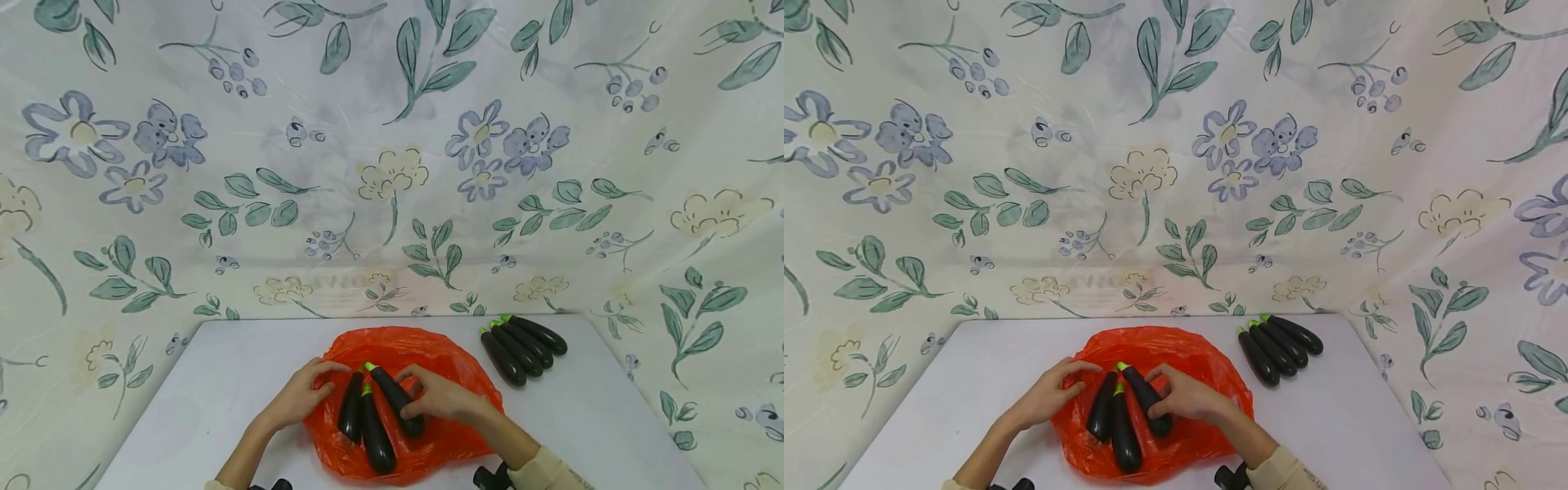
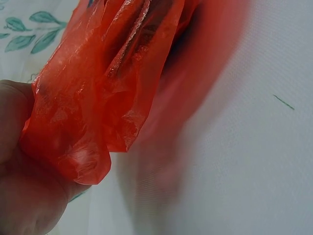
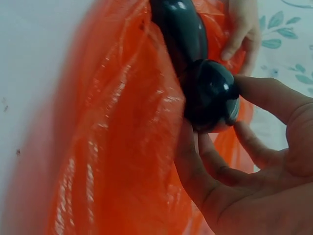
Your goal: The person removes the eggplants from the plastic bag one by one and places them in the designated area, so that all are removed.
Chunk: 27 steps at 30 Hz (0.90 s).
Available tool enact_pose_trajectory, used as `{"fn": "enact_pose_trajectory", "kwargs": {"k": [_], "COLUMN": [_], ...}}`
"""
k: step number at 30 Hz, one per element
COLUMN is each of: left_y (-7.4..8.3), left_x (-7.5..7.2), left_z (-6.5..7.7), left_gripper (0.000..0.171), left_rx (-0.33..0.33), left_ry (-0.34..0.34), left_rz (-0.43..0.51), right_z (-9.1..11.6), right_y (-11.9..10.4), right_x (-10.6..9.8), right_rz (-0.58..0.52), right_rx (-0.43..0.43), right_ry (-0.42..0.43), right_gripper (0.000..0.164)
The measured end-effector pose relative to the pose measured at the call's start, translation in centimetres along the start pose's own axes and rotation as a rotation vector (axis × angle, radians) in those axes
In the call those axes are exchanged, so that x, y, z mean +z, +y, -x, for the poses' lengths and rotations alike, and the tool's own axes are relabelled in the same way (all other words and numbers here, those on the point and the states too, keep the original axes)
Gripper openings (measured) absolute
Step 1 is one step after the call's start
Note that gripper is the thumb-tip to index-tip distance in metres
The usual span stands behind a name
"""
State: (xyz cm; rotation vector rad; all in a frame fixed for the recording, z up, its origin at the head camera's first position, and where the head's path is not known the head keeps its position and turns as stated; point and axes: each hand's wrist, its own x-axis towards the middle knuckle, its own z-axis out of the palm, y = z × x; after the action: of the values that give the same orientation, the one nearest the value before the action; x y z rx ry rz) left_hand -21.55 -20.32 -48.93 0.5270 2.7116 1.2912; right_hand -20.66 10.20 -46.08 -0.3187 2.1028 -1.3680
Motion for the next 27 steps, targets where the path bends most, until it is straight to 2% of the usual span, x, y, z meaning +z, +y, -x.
{"fn": "enact_pose_trajectory", "kwargs": {"k": [17,27], "left_y": [-0.1,-0.4], "left_x": [-0.8,-1.4], "left_z": [0.2,0.8], "left_gripper": [0.037,0.036], "left_rx": [-0.038,-0.053], "left_ry": [0.024,0.032], "left_rz": [-0.011,-0.021], "right_z": [0.9,1.8], "right_y": [-0.6,-1.1], "right_x": [-2.7,-4.0], "right_rz": [0.019,0.032], "right_rx": [-0.058,-0.129], "right_ry": [0.042,0.106], "right_gripper": [0.052,0.05]}}
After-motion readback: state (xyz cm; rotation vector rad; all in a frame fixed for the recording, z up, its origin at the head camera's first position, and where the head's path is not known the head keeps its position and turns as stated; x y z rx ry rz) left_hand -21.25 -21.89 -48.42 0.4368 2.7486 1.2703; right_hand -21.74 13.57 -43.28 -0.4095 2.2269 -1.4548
